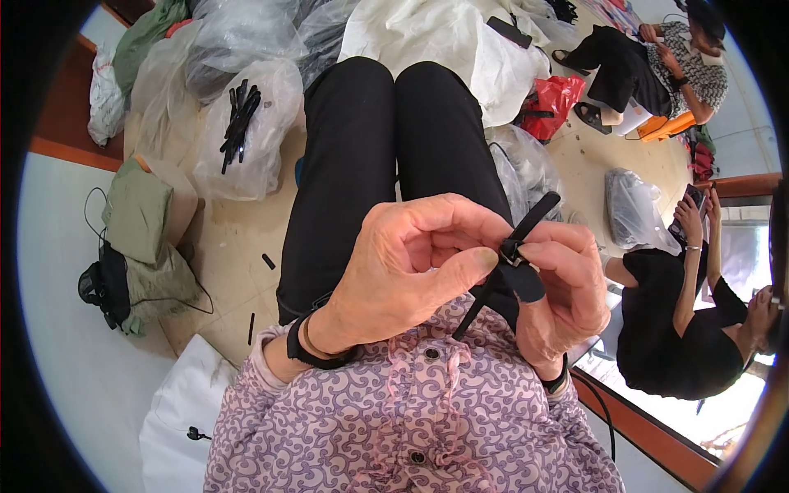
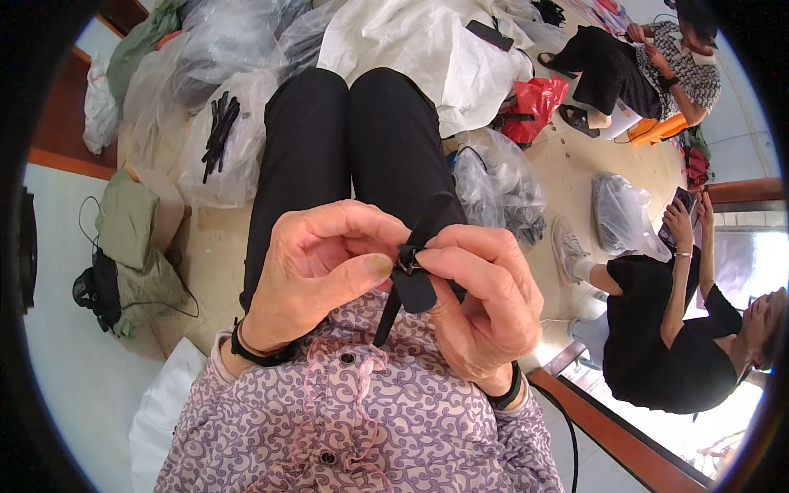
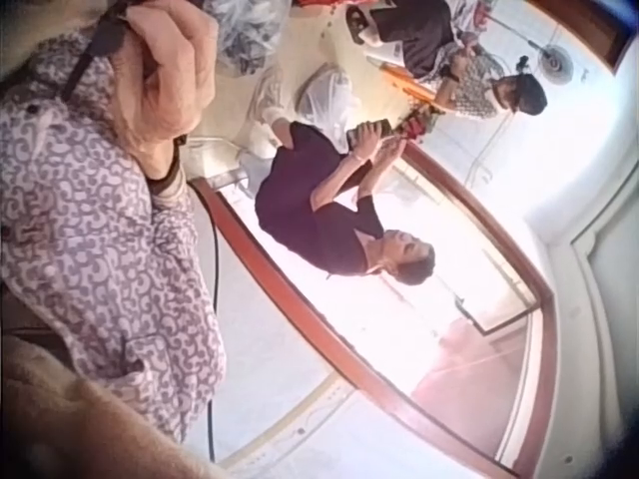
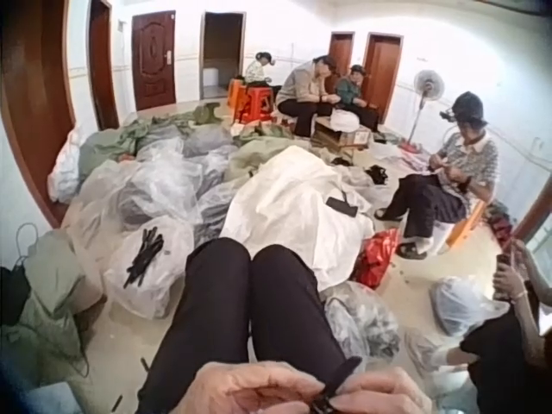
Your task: Assembling small black plastic components for shoe manufacturing by hand.
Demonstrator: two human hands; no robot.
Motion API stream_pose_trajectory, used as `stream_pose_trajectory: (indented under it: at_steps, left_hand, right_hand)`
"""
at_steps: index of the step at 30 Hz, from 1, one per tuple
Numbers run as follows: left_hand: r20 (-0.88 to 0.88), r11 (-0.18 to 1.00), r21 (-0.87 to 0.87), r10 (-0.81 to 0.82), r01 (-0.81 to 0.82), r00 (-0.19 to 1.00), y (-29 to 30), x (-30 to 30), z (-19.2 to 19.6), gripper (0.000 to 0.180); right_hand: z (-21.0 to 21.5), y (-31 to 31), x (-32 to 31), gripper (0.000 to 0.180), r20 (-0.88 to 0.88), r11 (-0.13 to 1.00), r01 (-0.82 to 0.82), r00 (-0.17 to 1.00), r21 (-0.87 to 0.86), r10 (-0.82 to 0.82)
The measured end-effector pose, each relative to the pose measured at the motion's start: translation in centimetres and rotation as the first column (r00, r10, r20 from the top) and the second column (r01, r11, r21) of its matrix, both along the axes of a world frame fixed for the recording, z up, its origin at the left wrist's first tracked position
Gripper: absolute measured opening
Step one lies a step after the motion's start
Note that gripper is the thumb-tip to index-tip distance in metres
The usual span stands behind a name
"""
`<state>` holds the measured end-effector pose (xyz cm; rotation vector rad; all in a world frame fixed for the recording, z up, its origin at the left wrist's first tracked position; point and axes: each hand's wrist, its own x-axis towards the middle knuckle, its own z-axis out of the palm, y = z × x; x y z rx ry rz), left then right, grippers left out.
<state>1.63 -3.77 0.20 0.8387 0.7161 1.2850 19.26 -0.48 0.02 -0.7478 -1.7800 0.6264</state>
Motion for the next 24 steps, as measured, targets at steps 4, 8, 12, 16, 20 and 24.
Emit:
stream_pose_trajectory:
  at_steps: [4,8,12,16,20,24]
  left_hand:
    - [-0.046,0.998,0.042,-0.035,0.037,0.998,0.1,0.0,-0.1,0.034]
    - [-0.054,0.993,0.110,0.040,-0.033,0.998,0.0,0.5,-0.2,0.031]
    - [-0.089,0.988,0.137,0.078,-0.065,0.993,0.0,0.8,-0.5,0.031]
    - [-0.147,0.988,0.136,0.099,-0.079,0.984,-0.2,1.0,-0.2,0.031]
    - [-0.172,0.971,0.201,0.164,-0.128,0.971,-0.2,1.2,0.3,0.031]
    - [-0.206,0.961,0.247,0.176,-0.123,0.963,-0.2,1.1,0.2,0.035]
  right_hand:
    - [0.0,-0.1,0.0,0.030,-0.044,1.000,0.018,0.999,0.013,-0.018]
    - [0.3,-0.2,0.1,0.028,-0.045,1.000,0.022,0.999,-0.022,-0.023]
    - [-0.1,0.0,-0.1,0.024,-0.076,1.000,0.020,0.997,0.009,-0.020]
    - [-0.2,0.0,-0.2,0.021,-0.096,1.000,0.025,0.995,0.016,-0.023]
    - [0.1,-0.2,-0.2,0.021,-0.056,0.999,0.049,0.997,-0.006,-0.050]
    - [-0.4,-0.1,-0.4,0.020,-0.138,0.999,0.024,0.990,-0.026,-0.027]
